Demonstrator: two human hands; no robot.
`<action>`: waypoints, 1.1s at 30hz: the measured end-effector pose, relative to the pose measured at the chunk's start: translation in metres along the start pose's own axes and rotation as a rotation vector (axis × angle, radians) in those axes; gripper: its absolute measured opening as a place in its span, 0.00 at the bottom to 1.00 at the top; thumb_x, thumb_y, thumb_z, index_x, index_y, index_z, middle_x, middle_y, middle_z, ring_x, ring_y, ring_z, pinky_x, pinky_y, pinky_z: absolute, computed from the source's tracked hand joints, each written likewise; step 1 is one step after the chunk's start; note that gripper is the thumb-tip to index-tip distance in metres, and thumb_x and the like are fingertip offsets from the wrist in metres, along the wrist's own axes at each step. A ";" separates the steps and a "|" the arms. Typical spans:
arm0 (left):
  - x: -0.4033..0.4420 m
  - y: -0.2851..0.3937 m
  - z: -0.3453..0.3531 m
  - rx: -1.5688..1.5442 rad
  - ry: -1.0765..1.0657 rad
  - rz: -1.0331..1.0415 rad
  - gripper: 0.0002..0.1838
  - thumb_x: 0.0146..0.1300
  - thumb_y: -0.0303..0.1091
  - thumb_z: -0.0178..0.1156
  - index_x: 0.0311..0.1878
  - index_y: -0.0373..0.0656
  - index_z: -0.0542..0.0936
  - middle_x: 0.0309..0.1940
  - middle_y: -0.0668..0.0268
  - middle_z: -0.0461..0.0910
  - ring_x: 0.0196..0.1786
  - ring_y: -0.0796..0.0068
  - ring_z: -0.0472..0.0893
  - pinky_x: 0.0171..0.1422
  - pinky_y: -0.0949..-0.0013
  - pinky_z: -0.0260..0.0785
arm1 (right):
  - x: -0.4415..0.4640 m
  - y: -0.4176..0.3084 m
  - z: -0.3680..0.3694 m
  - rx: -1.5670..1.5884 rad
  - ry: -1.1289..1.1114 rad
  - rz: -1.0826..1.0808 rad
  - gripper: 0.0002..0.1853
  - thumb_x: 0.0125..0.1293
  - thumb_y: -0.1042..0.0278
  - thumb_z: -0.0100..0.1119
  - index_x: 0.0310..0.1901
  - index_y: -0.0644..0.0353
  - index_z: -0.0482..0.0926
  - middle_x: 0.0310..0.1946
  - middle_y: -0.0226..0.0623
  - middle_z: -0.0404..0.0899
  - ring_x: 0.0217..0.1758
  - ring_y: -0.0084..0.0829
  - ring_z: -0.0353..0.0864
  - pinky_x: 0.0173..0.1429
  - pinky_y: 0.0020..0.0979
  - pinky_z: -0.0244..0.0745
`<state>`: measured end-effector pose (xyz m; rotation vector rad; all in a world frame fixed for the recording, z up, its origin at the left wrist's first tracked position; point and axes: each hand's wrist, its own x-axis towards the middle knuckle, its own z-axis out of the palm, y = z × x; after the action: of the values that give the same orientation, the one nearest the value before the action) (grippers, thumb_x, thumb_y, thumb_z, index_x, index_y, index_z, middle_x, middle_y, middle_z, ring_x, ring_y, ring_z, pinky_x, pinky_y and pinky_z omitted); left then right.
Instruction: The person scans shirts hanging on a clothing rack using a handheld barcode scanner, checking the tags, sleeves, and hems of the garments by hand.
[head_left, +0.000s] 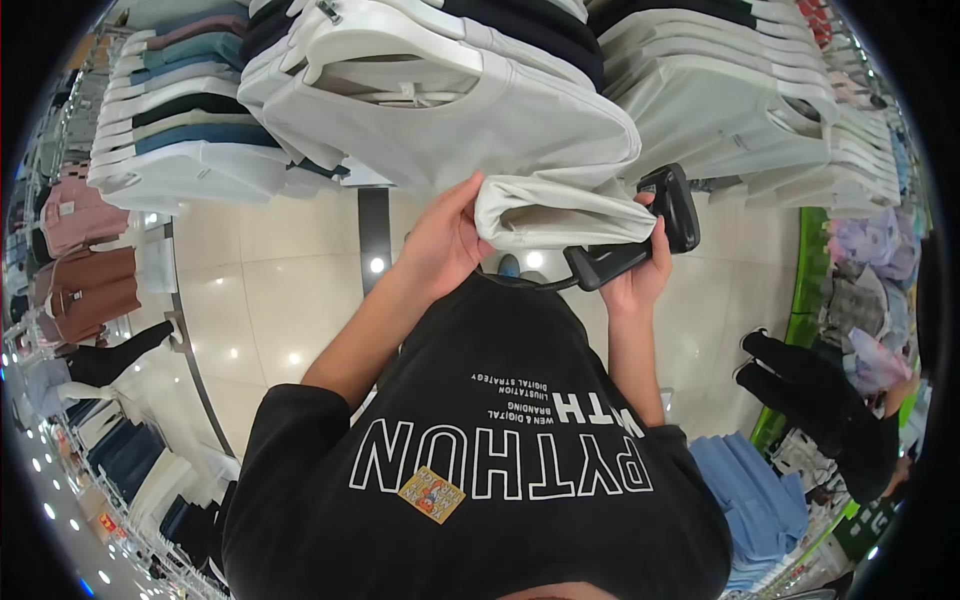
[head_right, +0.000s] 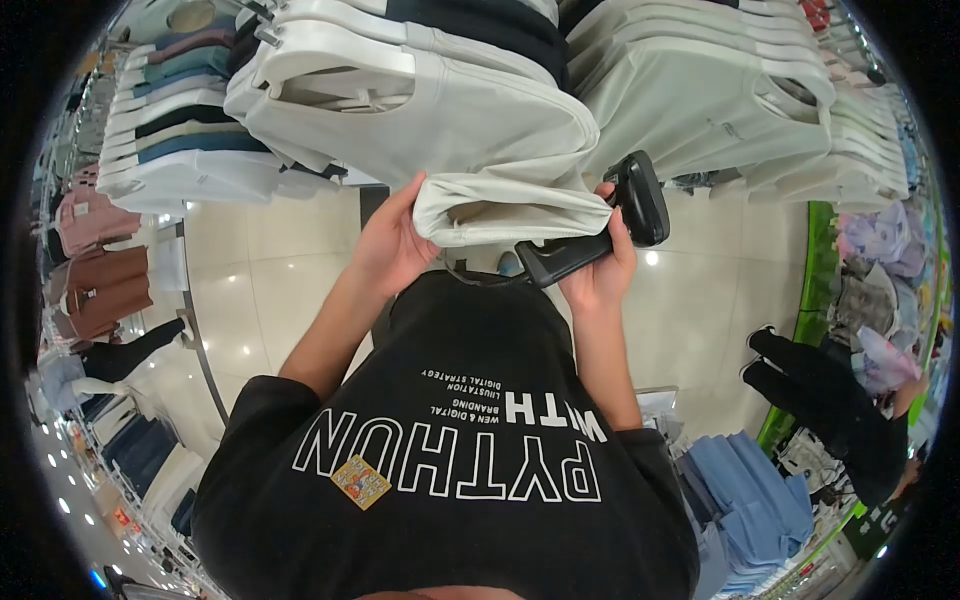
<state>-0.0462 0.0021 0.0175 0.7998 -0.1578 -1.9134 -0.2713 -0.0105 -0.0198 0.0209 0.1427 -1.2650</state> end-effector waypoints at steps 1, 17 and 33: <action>-0.001 0.000 0.001 0.008 -0.013 0.017 0.17 0.70 0.41 0.43 0.46 0.37 0.73 0.40 0.65 0.78 0.41 0.78 0.79 0.44 0.74 0.73 | -0.001 -0.001 -0.002 -0.004 -0.004 0.004 0.14 0.66 0.64 0.47 0.52 0.54 0.67 0.47 0.37 0.75 0.54 0.36 0.73 0.61 0.46 0.65; -0.024 -0.007 -0.002 0.402 0.011 0.202 0.09 0.64 0.36 0.55 0.42 0.41 0.77 0.34 0.69 0.80 0.34 0.82 0.79 0.35 0.77 0.73 | -0.018 -0.007 -0.014 -0.047 -0.108 0.004 0.20 0.61 0.69 0.49 0.56 0.53 0.65 0.52 0.39 0.72 0.58 0.43 0.69 0.65 0.50 0.59; -0.024 -0.068 -0.034 1.877 0.140 1.072 0.06 0.48 0.28 0.61 0.32 0.47 0.79 0.18 0.64 0.76 0.22 0.66 0.77 0.25 0.66 0.68 | -0.020 -0.005 -0.072 -1.708 0.304 -0.722 0.19 0.44 0.76 0.66 0.41 0.65 0.74 0.34 0.36 0.76 0.37 0.28 0.75 0.44 0.28 0.70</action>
<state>-0.0717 0.0627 -0.0278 1.4611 -1.9684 -0.2126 -0.2892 0.0134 -0.0887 -1.4081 1.5499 -1.4619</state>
